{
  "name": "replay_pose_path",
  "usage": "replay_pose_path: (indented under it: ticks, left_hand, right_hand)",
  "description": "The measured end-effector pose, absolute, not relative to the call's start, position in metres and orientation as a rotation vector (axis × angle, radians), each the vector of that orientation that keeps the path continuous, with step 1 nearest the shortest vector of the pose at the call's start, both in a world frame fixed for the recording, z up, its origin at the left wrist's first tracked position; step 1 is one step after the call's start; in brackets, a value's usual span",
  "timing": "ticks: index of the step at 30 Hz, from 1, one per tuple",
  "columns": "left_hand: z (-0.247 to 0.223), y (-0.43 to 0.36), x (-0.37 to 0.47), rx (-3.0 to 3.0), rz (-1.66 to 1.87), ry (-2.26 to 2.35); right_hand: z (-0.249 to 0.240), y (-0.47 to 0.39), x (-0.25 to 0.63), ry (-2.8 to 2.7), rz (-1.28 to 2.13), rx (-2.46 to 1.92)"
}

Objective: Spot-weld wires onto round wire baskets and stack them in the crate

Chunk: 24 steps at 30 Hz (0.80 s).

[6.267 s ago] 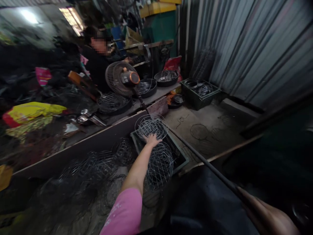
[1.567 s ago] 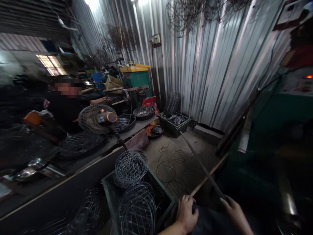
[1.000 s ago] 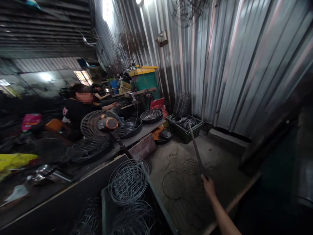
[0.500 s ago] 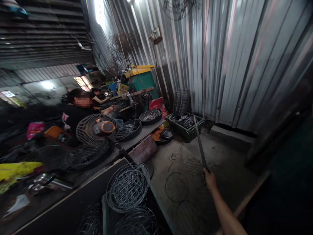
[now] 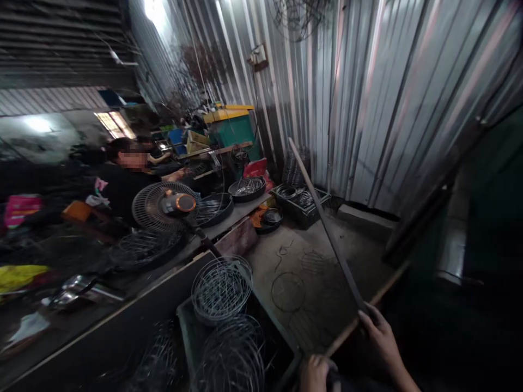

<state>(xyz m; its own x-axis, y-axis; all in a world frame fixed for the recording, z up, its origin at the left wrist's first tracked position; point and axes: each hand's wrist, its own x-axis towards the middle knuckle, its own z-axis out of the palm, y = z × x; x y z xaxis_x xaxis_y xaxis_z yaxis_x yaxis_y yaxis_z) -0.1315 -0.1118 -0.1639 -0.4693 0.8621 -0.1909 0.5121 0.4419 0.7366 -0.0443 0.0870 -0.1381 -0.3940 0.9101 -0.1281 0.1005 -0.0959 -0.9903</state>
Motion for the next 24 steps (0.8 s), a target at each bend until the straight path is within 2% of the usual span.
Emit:
replay_pose_path:
  ticks: [7,12,19,24]
  left_hand:
    - [-0.134,-0.121,-0.121,1.229,0.93,2.191]
    - [-0.122,-0.126,-0.12,1.295,0.87,2.235]
    - [-0.123,-0.13,-0.113,1.235,0.858,2.223]
    - [-0.174,-0.112,-0.118,1.037,0.591,2.079]
  right_hand:
    - [-0.128,-0.023,0.066,-1.494,1.815,-1.323]
    - [-0.121,-0.045,0.074,-1.531,1.818,-1.442]
    - [-0.129,0.025,-0.015,-1.457,1.691,-1.48]
    - [-0.168,0.135,-0.116,-1.421,1.572,-1.587]
